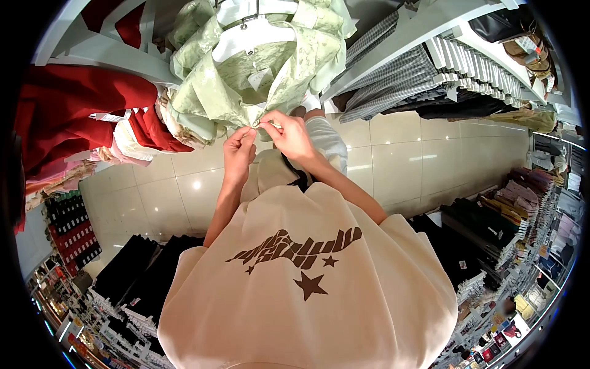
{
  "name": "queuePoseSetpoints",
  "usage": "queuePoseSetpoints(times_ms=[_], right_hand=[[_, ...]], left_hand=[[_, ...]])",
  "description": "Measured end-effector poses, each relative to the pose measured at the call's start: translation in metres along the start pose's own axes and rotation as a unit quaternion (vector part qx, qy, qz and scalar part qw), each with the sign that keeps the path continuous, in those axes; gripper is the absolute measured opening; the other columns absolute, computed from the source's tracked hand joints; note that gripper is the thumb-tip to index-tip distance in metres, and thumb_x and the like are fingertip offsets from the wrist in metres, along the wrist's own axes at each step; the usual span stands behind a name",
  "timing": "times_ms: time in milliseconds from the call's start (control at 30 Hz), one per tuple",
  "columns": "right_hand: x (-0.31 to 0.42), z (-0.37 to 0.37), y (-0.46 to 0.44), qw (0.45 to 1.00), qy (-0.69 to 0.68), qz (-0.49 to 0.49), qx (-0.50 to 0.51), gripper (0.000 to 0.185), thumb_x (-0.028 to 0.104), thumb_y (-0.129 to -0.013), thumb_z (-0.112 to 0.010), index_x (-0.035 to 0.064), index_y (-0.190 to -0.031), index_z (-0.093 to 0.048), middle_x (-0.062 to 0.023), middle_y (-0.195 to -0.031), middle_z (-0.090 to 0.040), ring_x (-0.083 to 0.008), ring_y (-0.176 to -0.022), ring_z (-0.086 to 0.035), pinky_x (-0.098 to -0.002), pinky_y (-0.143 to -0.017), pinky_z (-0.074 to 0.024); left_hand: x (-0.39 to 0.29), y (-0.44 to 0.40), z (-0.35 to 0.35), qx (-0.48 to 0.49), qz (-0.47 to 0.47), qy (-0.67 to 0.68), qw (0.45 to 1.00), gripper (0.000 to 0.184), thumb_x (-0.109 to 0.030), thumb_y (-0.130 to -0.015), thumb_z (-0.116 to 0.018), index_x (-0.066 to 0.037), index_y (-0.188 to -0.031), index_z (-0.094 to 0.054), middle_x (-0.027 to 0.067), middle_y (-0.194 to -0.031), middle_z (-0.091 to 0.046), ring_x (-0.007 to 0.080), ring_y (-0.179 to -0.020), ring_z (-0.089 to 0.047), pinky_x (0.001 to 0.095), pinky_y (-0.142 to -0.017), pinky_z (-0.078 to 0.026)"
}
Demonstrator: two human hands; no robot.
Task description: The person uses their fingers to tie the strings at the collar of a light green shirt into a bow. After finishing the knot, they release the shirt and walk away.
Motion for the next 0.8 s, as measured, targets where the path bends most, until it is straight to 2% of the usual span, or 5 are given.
queuePoseSetpoints(times_ms=[167, 267, 333, 533, 800], right_hand=[[0.009, 0.002, 0.001, 0.998, -0.004, 0.047, -0.028, 0.012, 0.01, -0.098, -0.074, 0.0, -0.104, -0.071, -0.0118, -0.068, -0.065, -0.0103, -0.055, -0.052, -0.0294, -0.053, -0.0475], [-0.001, -0.002, 0.0, 0.998, 0.021, -0.023, 0.046, 0.012, 0.01, -0.098, -0.073, -0.0008, -0.103, -0.072, -0.0075, -0.063, -0.061, -0.0073, -0.055, -0.049, -0.0283, -0.049, -0.0408], [-0.008, -0.006, -0.002, 0.99, -0.086, -0.103, 0.043, 0.01, 0.005, -0.1, -0.072, -0.003, -0.106, -0.072, 0.0073, -0.066, -0.044, -0.0018, -0.061, -0.037, -0.0231, -0.054, -0.0306], [-0.016, -0.008, -0.009, 0.985, -0.132, -0.111, -0.017, 0.012, 0.011, -0.099, -0.074, 0.0, -0.104, -0.076, 0.0031, -0.061, -0.054, -0.0022, -0.057, -0.04, -0.0256, -0.049, -0.0344], [-0.004, 0.003, -0.019, 0.995, -0.053, -0.017, -0.084, 0.012, 0.01, -0.099, -0.075, -0.0003, -0.103, -0.076, 0.0054, -0.062, -0.047, -0.0027, -0.058, -0.039, -0.0252, -0.049, -0.0376]], left_hand=[[0.003, -0.001, 0.004, 0.002, 0.007, 0.027, 1.0, 0.016, -0.018, -0.107, -0.066, -0.004, -0.112, -0.07, -0.0112, -0.064, -0.04, 0.0001, -0.048, -0.027, 0.0253, -0.045, -0.017], [0.002, -0.001, 0.004, 0.009, 0.003, 0.03, 0.999, 0.015, -0.018, -0.107, -0.064, -0.005, -0.111, -0.07, -0.0112, -0.062, -0.039, 0.0005, -0.048, -0.026, 0.0255, -0.046, -0.017], [-0.001, 0.0, 0.005, 0.013, -0.004, 0.024, 1.0, 0.014, -0.018, -0.107, -0.063, -0.006, -0.111, -0.069, -0.0113, -0.061, -0.038, 0.0006, -0.048, -0.026, 0.0254, -0.046, -0.017], [0.004, 0.002, 0.0, 0.048, -0.01, -0.056, 0.997, 0.013, -0.013, -0.109, -0.058, -0.006, -0.11, -0.068, -0.0128, -0.06, -0.037, -0.0004, -0.051, -0.027, 0.0243, -0.048, -0.018], [0.005, 0.001, -0.005, 0.063, 0.01, -0.022, 0.998, 0.014, -0.019, -0.108, -0.06, -0.008, -0.113, -0.069, -0.0107, -0.059, -0.035, 0.0018, -0.049, -0.026, 0.0261, -0.047, -0.017]])
Point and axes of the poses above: each hand's wrist, its own y-axis away from the middle knuckle, its own z-axis out of the back of the hand, x = y × z, the point moved 5 cm from there along -y, towards the middle knuckle
